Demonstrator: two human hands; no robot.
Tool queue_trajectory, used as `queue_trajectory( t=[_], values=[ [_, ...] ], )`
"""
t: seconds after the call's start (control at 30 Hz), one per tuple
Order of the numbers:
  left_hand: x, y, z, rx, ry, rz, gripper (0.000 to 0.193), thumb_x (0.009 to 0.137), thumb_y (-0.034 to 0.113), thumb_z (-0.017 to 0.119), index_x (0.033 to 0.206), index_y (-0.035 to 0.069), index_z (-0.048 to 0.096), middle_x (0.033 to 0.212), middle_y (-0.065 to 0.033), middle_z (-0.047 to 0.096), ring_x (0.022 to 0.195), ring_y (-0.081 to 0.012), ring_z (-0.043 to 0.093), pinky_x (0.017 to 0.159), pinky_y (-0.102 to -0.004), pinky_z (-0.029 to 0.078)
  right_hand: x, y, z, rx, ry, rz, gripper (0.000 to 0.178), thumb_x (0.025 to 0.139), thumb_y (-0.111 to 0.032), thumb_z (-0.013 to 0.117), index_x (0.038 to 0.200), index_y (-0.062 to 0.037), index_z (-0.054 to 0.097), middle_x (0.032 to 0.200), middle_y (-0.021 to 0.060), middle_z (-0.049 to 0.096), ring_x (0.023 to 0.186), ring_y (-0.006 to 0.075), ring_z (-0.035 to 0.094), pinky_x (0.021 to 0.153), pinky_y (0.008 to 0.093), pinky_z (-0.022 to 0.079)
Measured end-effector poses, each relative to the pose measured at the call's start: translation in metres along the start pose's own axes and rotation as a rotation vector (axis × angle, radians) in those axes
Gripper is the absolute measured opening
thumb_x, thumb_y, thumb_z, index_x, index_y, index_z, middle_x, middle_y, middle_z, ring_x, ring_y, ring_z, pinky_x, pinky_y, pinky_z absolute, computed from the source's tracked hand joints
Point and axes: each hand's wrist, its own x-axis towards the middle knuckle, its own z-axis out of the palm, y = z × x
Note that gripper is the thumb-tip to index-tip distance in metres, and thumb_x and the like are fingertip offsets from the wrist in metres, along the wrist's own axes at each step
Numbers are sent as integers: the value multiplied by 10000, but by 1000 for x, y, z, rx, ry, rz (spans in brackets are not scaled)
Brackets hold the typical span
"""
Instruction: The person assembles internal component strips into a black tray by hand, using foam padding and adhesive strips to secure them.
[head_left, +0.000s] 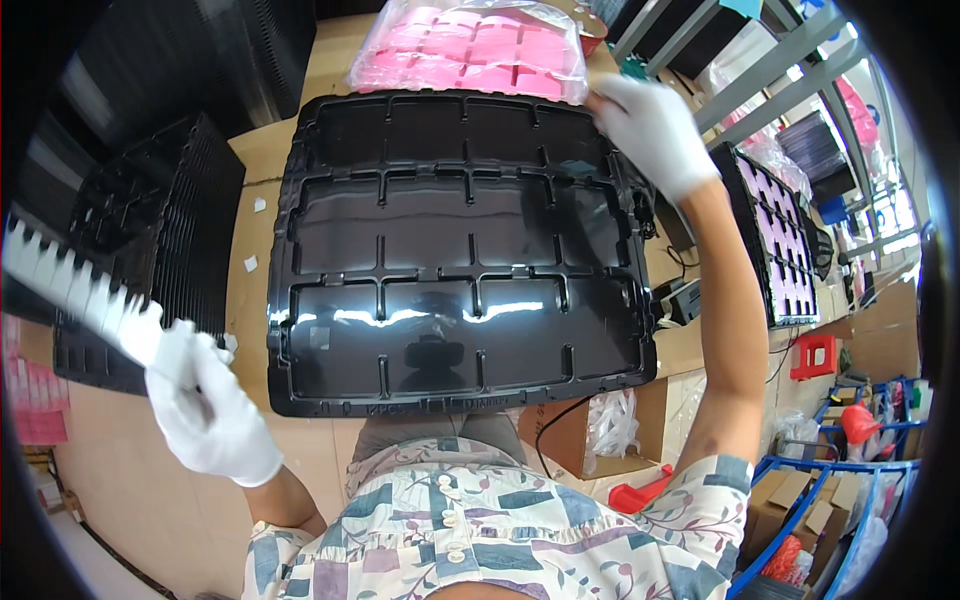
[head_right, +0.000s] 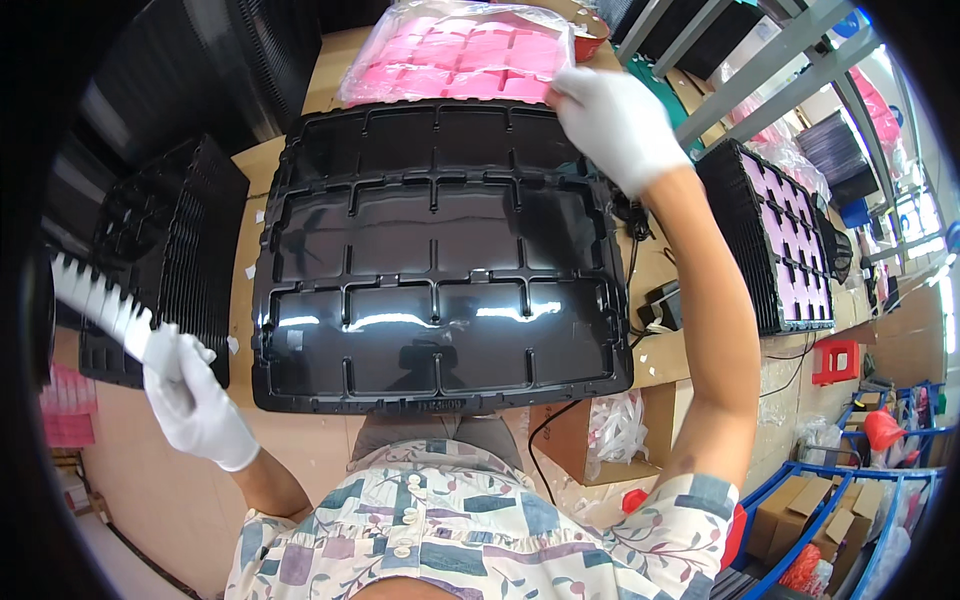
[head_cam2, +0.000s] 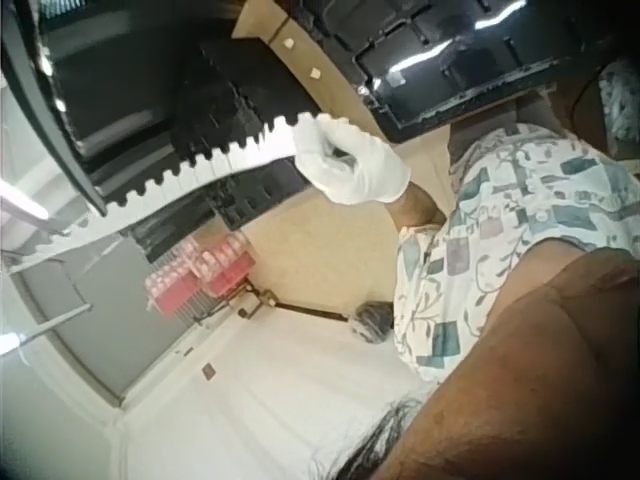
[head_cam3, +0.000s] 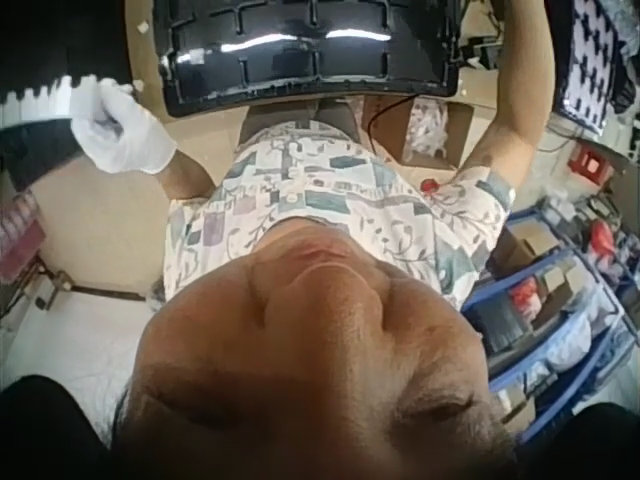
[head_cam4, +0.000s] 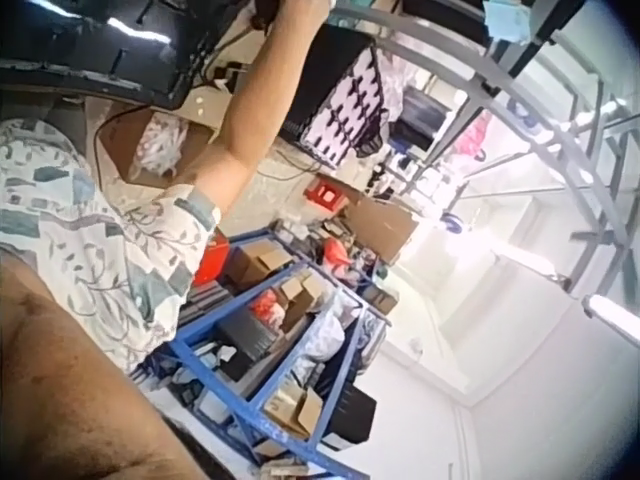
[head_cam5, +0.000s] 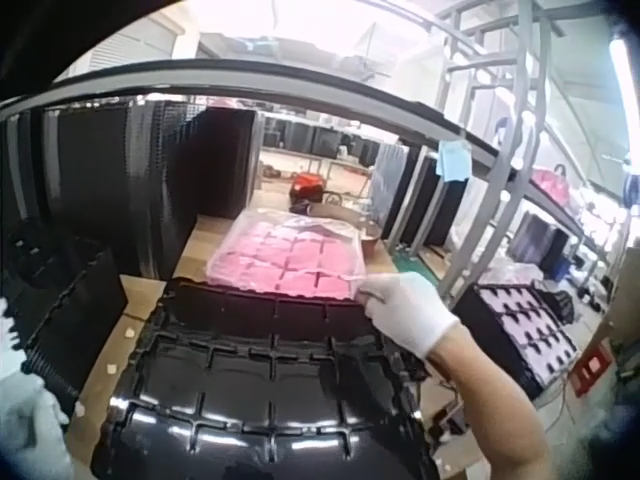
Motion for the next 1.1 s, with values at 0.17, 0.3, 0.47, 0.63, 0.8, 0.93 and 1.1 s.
queue_trajectory(
  t=[0.17,0.3,0.47,0.63,0.8,0.93,1.1],
  values=[
    [7,-30,-28,83,25,-415,377,911,-57,565,1283,-47,503,1066,-133,621,797,-148,588,718,-256,515,102,81,101,337,-290,-48,218,841,-209,602,982,-96,723,925,114,710,839,269,678,785,326,511],
    [-8,-45,-63,192,52,-133,537,937,16,525,1425,-41,309,1337,-183,496,1180,-278,536,959,-365,472,122,116,157,91,-430,-163,175,768,-175,672,911,-84,716,867,126,698,815,293,663,749,345,507],
    [-2,-45,-149,540,311,86,476,944,126,580,1346,-68,418,1337,-175,518,1149,-289,557,956,-362,476,128,110,169,121,-482,-144,140,770,-159,661,877,-74,695,862,122,694,828,294,661,741,356,505],
    [40,-17,-158,521,196,142,310,956,78,524,1217,-87,557,1203,-194,606,1064,-292,600,939,-363,484,147,103,166,70,-423,-183,131,811,-114,608,900,-60,687,865,103,694,863,256,654,801,335,501],
    [99,69,-32,580,-607,447,265,842,-53,634,1104,-15,649,1113,-171,653,1058,-301,622,942,-358,480,152,105,125,145,-238,-82,231,856,-199,510,927,-105,709,955,105,695,985,276,638,878,369,480],
    [132,77,103,226,-709,832,194,853,168,646,997,38,647,894,-117,646,850,-286,637,759,-369,507,151,129,108,-62,-373,-181,257,857,-202,505,975,-117,717,951,145,688,977,318,635,884,388,483],
    [149,30,252,495,-928,577,697,831,514,640,1326,59,453,1209,-214,576,1082,-381,593,903,-444,495,173,76,74,332,-342,-17,281,947,-227,551,1060,6,658,907,66,654,849,143,560,820,293,461]
  ],
)
